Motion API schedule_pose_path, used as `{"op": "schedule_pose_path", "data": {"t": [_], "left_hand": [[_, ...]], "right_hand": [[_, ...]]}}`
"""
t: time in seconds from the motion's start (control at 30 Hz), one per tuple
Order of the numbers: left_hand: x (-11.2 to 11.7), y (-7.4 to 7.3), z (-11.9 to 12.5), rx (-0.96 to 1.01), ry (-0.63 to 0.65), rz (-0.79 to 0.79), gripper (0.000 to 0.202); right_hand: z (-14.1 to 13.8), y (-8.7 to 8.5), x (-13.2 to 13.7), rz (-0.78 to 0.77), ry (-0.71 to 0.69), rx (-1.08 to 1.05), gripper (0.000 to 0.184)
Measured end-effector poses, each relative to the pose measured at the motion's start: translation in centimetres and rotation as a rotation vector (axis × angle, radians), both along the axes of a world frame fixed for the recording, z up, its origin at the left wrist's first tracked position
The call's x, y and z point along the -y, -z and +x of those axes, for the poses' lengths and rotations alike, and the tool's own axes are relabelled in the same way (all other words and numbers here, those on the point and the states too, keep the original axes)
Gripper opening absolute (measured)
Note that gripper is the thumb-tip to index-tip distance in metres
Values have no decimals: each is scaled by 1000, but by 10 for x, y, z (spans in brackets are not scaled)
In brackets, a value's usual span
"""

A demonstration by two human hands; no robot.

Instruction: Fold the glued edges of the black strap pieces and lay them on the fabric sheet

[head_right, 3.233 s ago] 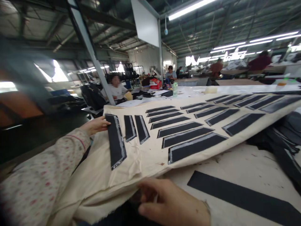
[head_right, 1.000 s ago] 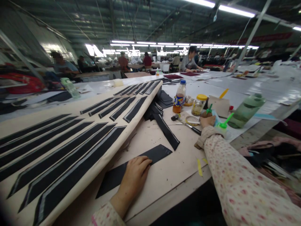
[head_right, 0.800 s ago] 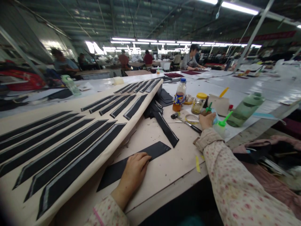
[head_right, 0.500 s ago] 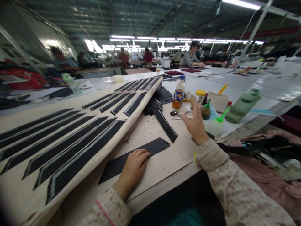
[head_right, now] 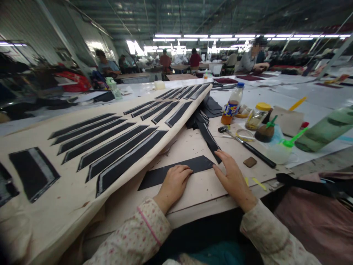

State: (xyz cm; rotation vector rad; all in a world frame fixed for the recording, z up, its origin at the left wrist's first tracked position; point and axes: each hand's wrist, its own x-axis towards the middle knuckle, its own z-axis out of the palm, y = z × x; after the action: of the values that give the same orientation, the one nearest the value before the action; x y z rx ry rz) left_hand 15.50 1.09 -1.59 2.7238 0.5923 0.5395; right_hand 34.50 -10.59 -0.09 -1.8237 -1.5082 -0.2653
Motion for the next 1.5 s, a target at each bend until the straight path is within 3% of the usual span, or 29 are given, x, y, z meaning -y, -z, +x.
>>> {"op": "schedule_pose_path", "data": {"t": [0.43,0.53,0.67,0.8,1.13,1.5], "left_hand": [[-1,-5,1,60,-30,-34,26],[-7,-14,0,47,-111,-32,24],[-21,-34,-2,-133,-224,-19,21],[-36,-48,0,-309,-241,-32,21],[-75,-45,22,-544,-161,-133,22],[-67,-44,13,-505,-196,-198,34]], "right_hand": [[-27,31,10,-54,-34,-9,30],[-29,29,11,-16,-27,-15,26],[-30,26,12,19,-30,-30,24],[-31,25,12,25,-32,-20,23],[-31,27,12,21,-54,-36,23],[-30,30,12,18,-68,9,21]]}}
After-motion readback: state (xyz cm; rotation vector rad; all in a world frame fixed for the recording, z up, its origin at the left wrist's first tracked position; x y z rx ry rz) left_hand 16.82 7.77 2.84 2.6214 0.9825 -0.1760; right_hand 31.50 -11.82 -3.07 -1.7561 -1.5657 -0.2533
